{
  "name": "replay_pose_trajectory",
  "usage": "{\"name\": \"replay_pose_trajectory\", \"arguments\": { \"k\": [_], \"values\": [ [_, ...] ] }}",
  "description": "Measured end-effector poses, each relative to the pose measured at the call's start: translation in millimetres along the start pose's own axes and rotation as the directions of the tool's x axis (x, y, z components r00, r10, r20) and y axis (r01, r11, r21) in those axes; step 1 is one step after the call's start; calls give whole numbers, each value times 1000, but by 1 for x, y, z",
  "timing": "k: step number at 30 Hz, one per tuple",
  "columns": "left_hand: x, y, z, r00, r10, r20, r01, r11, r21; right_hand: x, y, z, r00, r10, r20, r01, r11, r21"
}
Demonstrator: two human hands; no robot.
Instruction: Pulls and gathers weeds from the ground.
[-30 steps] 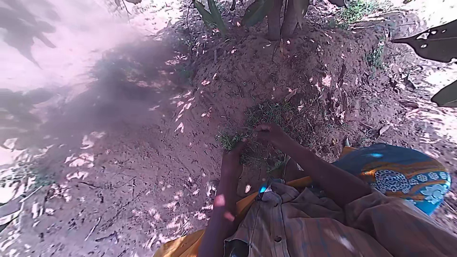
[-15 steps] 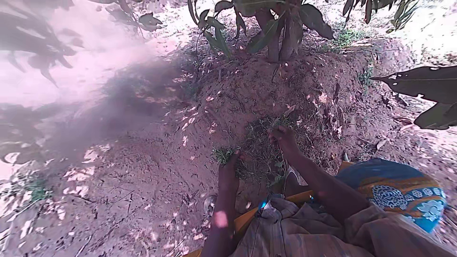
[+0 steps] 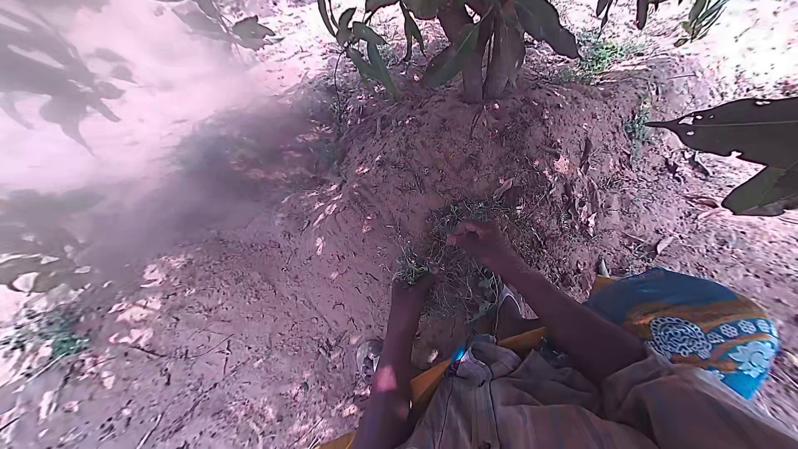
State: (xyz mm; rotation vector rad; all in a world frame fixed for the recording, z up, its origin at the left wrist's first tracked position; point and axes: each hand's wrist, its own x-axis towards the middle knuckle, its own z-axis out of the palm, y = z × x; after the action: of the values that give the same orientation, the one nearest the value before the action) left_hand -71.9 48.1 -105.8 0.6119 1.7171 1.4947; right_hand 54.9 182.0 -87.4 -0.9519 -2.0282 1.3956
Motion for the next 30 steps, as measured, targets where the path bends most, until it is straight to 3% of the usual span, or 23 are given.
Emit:
{"name": "replay_pose_trajectory", "arguments": {
  "k": [2,5,13,21,26,30],
  "values": [
    [2,-3,-1,1000,5,-14,-5,1000,-30,-1,-3,4,952,57,301,-57,998,-10],
    [4,-6,-2,999,28,-41,-31,996,-79,-3,2,14,879,62,474,-83,996,24],
    [5,-2,0,997,-76,-34,60,942,-330,-3,5,15,867,97,488,-151,986,71],
    [6,1,-2,989,-144,-45,111,895,-432,-2,1,13,919,225,323,-323,901,290],
    [8,-2,-1,990,-132,-50,98,895,-435,-2,7,16,888,183,421,-284,940,191],
    [7,-4,-2,992,-122,-33,97,906,-413,-4,5,18,856,232,461,-320,939,122]
  ]
}}
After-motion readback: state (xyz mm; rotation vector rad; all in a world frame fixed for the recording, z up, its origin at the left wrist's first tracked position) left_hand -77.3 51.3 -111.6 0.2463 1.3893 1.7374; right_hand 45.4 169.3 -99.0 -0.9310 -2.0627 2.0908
